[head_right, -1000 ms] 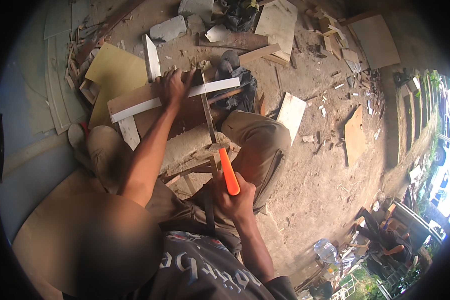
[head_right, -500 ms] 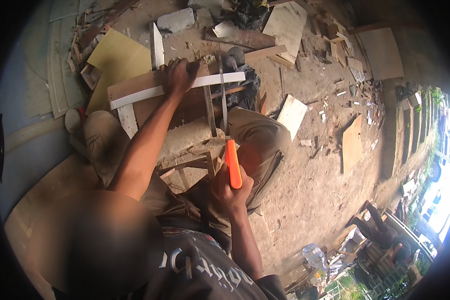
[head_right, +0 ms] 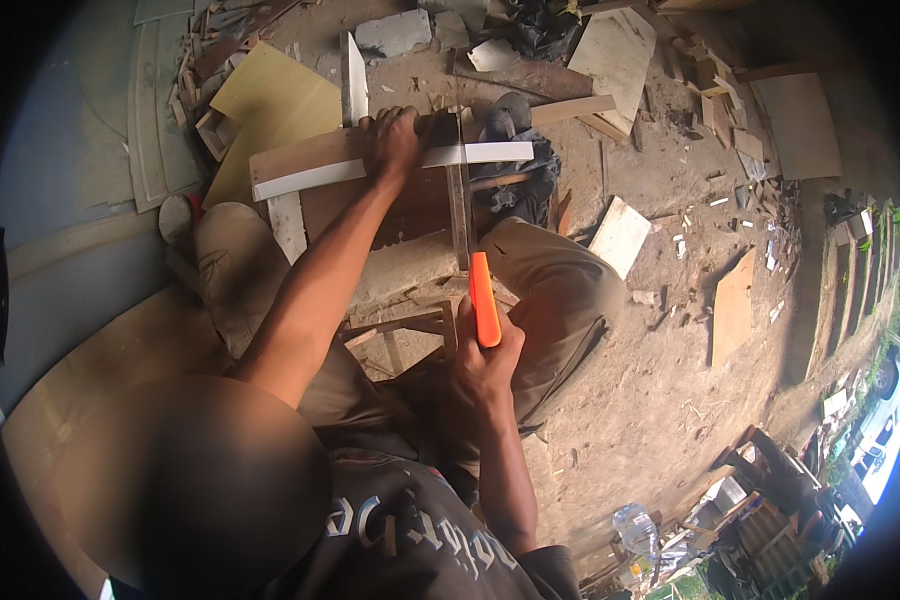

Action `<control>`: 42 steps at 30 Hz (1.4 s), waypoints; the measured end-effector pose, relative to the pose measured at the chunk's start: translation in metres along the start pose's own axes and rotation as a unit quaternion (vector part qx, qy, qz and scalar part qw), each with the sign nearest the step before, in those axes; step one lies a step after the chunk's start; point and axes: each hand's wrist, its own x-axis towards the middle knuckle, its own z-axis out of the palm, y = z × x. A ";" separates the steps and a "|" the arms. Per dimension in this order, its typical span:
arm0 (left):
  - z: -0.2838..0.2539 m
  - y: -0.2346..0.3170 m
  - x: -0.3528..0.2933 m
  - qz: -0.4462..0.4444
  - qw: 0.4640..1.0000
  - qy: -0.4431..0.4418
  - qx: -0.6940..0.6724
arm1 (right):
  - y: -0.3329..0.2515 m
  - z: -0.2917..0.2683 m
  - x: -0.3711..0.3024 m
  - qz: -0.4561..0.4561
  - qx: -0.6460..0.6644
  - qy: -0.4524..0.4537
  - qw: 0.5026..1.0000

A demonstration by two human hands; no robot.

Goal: The person assembles a small wooden frame by hand, fitting white and brown wooden pieces together. They use a hand saw to cut a piece of wood to size and then fit it into the frame structure.

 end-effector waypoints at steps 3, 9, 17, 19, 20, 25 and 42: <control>0.000 0.000 0.002 0.001 1.000 -0.020 -0.010 | 0.000 -0.004 -0.014 0.036 0.025 -0.017 0.999; 0.003 0.001 0.004 0.009 1.000 0.005 -0.007 | 0.005 -0.010 -0.020 0.034 -0.057 -0.009 0.998; 0.008 -0.001 0.007 0.008 1.000 0.007 -0.018 | -0.003 -0.025 -0.030 0.021 -0.069 -0.014 0.997; 0.006 0.002 0.012 0.004 1.000 0.005 -0.017 | 0.005 -0.024 -0.031 0.021 -0.060 -0.015 0.998; 0.007 0.003 0.014 0.003 1.000 0.004 -0.018 | 0.006 -0.024 -0.031 0.020 -0.056 -0.014 0.998; 0.001 0.001 0.006 -0.009 1.000 0.008 -0.008 | -0.007 -0.035 -0.031 -0.024 -0.070 -0.011 0.997; -0.003 0.002 -0.001 0.014 1.000 0.011 -0.001 | 0.000 -0.028 -0.024 -0.033 -0.079 -0.024 0.996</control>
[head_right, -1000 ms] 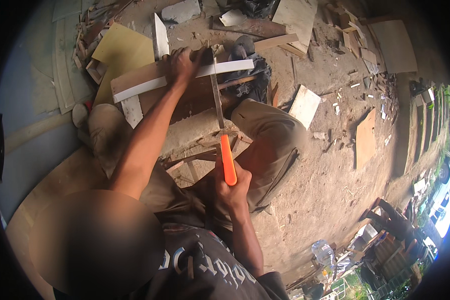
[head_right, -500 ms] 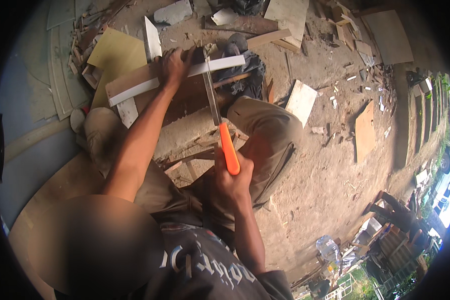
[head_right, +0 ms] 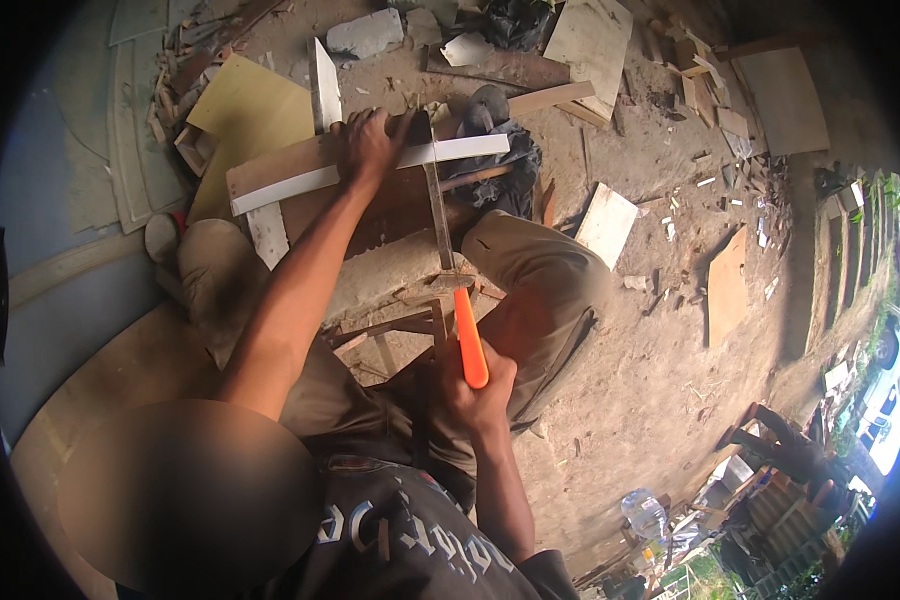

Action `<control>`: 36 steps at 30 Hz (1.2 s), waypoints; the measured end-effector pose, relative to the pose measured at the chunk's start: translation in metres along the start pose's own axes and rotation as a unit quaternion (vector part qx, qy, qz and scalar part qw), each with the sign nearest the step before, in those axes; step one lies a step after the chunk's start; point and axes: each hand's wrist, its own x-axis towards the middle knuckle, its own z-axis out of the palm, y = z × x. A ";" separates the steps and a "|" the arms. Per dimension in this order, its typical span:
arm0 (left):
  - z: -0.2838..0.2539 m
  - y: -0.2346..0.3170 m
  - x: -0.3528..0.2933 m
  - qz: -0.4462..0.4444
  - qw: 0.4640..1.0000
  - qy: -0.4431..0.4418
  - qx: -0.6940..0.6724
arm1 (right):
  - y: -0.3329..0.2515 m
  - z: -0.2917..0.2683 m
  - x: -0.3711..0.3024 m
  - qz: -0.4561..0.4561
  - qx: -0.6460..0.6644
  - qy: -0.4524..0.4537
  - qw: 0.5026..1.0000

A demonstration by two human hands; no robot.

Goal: The person assembles a small wooden frame by hand, fitting white and brown wooden pieces together. They use a hand saw to cut a piece of wood to size and then fit it into the frame structure.

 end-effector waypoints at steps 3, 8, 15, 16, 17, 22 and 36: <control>0.003 0.000 -0.004 -0.001 1.000 0.013 0.004 | -0.011 0.005 0.008 0.029 0.025 0.015 0.999; 0.004 -0.008 0.001 0.002 0.999 -0.044 -0.003 | -0.012 0.017 0.045 0.046 0.017 0.000 0.999; -0.003 0.000 0.002 -0.001 0.999 -0.027 0.020 | -0.007 0.010 0.038 0.023 -0.023 0.014 0.999; 0.001 -0.003 0.003 0.007 0.999 -0.029 0.014 | -0.015 0.021 0.059 0.048 0.020 0.009 0.999; 0.004 -0.005 0.001 0.015 0.999 -0.034 0.007 | -0.014 0.029 0.068 0.052 0.024 0.021 0.998; -0.004 0.006 0.000 0.022 0.998 0.045 0.031 | -0.012 0.009 0.013 0.068 0.015 0.023 0.997; 0.022 -0.013 -0.001 0.075 0.978 0.190 0.040 | -0.005 0.043 0.099 0.031 0.016 0.026 0.999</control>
